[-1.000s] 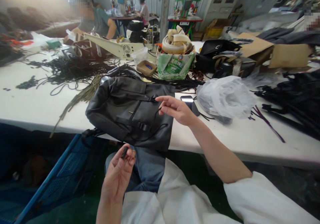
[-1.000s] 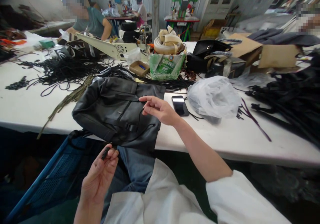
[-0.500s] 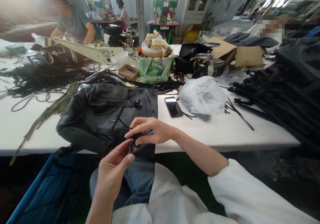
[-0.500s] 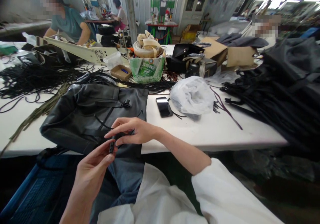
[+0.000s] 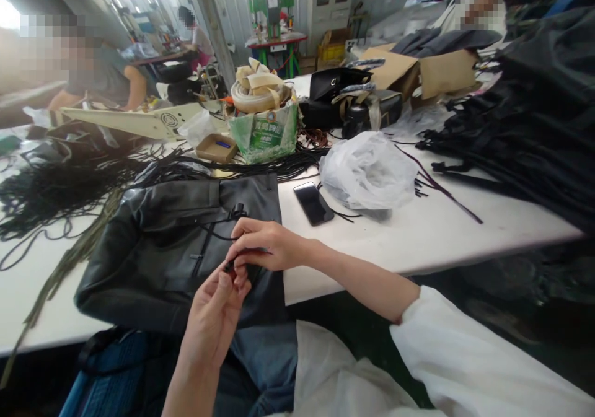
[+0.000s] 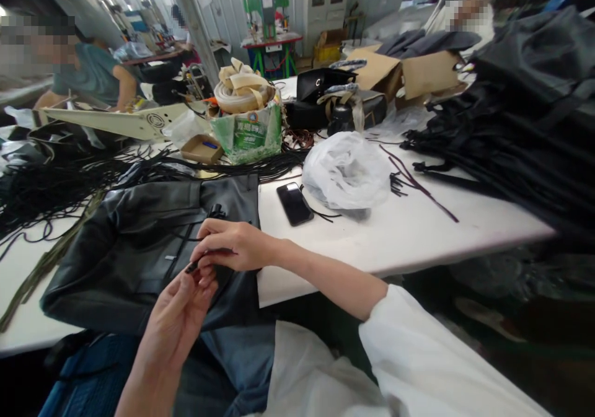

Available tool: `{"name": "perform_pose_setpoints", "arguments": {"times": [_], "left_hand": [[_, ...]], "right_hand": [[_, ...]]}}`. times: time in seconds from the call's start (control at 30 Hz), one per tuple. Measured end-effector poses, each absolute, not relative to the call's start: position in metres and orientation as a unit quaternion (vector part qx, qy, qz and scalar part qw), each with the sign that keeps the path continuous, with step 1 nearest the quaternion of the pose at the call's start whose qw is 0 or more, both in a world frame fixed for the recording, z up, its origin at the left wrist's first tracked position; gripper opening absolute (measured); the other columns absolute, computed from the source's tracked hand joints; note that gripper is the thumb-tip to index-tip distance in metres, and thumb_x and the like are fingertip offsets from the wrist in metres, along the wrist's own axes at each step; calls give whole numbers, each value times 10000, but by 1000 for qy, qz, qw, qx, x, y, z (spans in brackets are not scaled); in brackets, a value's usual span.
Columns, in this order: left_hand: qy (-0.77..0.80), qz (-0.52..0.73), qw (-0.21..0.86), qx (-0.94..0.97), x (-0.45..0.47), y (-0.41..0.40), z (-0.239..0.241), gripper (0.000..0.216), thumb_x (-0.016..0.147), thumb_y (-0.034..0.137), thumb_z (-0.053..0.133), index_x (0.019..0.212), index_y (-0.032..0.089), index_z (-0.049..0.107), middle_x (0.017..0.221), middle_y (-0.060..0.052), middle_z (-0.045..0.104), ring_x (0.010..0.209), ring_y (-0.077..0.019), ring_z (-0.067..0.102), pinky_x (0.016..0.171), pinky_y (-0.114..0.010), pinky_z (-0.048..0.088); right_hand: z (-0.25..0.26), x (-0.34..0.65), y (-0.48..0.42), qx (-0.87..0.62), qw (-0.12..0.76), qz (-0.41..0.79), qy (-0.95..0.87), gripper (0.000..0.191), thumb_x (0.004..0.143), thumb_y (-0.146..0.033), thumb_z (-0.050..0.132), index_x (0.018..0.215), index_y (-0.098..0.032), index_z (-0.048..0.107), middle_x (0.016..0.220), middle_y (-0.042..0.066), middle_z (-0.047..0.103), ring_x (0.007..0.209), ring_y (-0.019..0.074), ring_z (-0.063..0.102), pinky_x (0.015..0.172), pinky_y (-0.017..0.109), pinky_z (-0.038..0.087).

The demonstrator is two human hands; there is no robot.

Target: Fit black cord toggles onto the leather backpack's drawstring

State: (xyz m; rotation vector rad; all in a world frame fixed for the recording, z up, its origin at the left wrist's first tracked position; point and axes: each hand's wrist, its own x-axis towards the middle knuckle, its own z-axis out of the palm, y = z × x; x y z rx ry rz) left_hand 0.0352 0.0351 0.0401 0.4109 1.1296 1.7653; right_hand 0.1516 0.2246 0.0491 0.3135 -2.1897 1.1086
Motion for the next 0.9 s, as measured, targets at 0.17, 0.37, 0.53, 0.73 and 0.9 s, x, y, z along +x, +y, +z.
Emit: {"name": "perform_pose_setpoints", "arguments": {"times": [0.17,0.37,0.53,0.73,0.9], "left_hand": [[468,701,504,187,18,47,39,445,868,482,949,1090,108,851,1021,-114,686,869,-146,587,760,-229,613],[497,692,493,178,23,59,47,387,887,437,939,1078,114,845,989,-88,653,876,-141,553,783,-232,603],[478,710,487,177,21,66,34,435,849,491,959,1052,126,837,988,-93,651,892,-165,562,738,-255,603],[460,719,489,181,23,68,30,419,881,496,932,1036,125,813,987,-65,592,870,-153,514,735,-276,593],[459,720,500,145,28,67,39,437,876,513,935,1042,128,812,969,-47,591,837,-138,506,686,-249,557]], "right_hand": [[38,149,229,103,379,387,-834,221,1154,-228,587,1202,-130,779,1229,131,628,1129,165,684,998,248,570],[28,148,234,79,391,374,-837,223,1156,-233,591,1214,-134,782,1227,117,627,1106,153,695,972,230,567],[25,146,235,75,398,393,-826,234,1163,-197,560,1209,-108,771,1251,138,622,1180,166,675,1044,249,558],[22,145,235,66,387,390,-833,218,1156,-185,569,1204,-112,770,1252,137,619,1136,165,679,1024,261,561],[19,142,231,70,419,390,-817,206,1147,-170,577,1189,-107,768,1268,148,623,1198,181,667,1050,274,567]]}}
